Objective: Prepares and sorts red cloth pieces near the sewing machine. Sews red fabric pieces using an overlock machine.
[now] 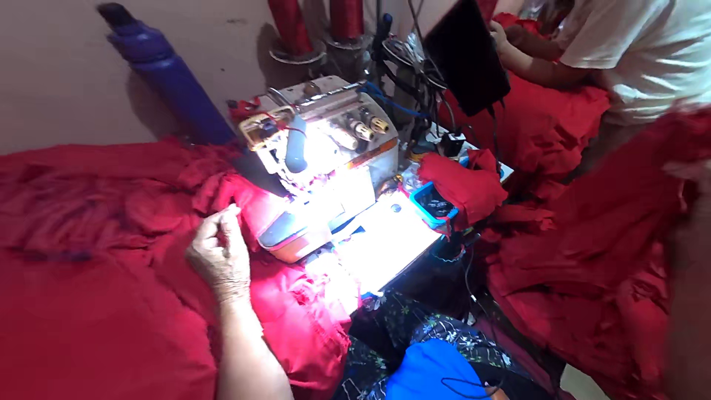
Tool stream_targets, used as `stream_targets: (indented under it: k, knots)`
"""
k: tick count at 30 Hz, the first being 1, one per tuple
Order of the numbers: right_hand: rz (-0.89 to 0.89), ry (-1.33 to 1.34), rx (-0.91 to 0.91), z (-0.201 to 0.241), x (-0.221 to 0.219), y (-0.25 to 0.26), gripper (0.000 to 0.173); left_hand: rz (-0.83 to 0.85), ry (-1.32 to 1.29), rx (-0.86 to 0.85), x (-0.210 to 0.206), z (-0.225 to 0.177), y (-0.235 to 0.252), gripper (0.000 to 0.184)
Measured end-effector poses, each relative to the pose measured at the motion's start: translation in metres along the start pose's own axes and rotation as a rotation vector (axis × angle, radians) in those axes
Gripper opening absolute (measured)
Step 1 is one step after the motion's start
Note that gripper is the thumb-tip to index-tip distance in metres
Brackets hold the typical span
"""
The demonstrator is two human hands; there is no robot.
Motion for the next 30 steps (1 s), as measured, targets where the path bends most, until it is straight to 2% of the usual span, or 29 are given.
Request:
stream_targets:
  k: [3, 6, 9, 11, 13, 14, 17, 19, 21, 25, 28, 30]
  knots:
    - [0.102, 0.047, -0.1, 0.0, -0.061, -0.024, 0.042, -0.011, 0.011, 0.014, -0.001, 0.001, -0.001, 0.035]
    - [0.091, -0.022, -0.097, -0.005, -0.076, -0.009, 0.045, -0.011, 0.024, 0.011, 0.0, 0.0, -0.002, 0.032]
    - [0.069, -0.12, -0.013, 0.002, -0.09, 0.014, 0.061, -0.011, 0.027, 0.012, -0.001, -0.001, -0.001, 0.032]
    - [0.097, -0.188, 0.121, 0.016, -0.115, 0.008, 0.067, -0.014, 0.031, 0.012, -0.001, 0.0, -0.001, 0.031]
    - [0.151, -0.448, 0.313, 0.02, -0.144, -0.012, 0.076, -0.021, 0.039, 0.004, -0.001, -0.001, -0.002, 0.031]
    - [0.138, -0.573, 0.352, 0.018, -0.166, -0.017, 0.079, -0.022, 0.045, 0.001, -0.001, -0.001, -0.002, 0.031]
    - [0.297, -0.896, 0.182, -0.009, -0.229, -0.021, 0.071, -0.029, 0.051, 0.005, -0.001, -0.004, -0.001, 0.029]
    - [0.297, -0.992, 0.187, -0.025, -0.252, -0.02, 0.072, -0.042, 0.046, -0.006, -0.001, -0.005, -0.001, 0.027]
    - [0.264, -0.984, 0.236, -0.027, -0.259, -0.019, 0.076, -0.045, 0.047, -0.012, 0.0, -0.005, -0.002, 0.026]
    - [0.233, -0.908, 0.242, -0.018, -0.253, -0.014, 0.066, -0.038, 0.071, 0.017, 0.002, 0.003, -0.005, 0.028]
    - [0.198, -0.882, 0.277, -0.022, -0.251, -0.011, 0.065, -0.037, 0.069, 0.0, 0.002, 0.002, -0.004, 0.028]
    - [0.234, -0.932, 0.323, -0.033, -0.256, -0.009, 0.073, -0.055, 0.058, -0.014, 0.0, -0.004, -0.001, 0.027]
Point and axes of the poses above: each hand's wrist, its own y-axis towards the middle knuckle, its own x-axis out of the back of the hand, z = x × y, the point moved 4 cm from there along y, towards the middle knuckle, and after that the axes turned 11 degrees about -x, right-handed, at the moved point
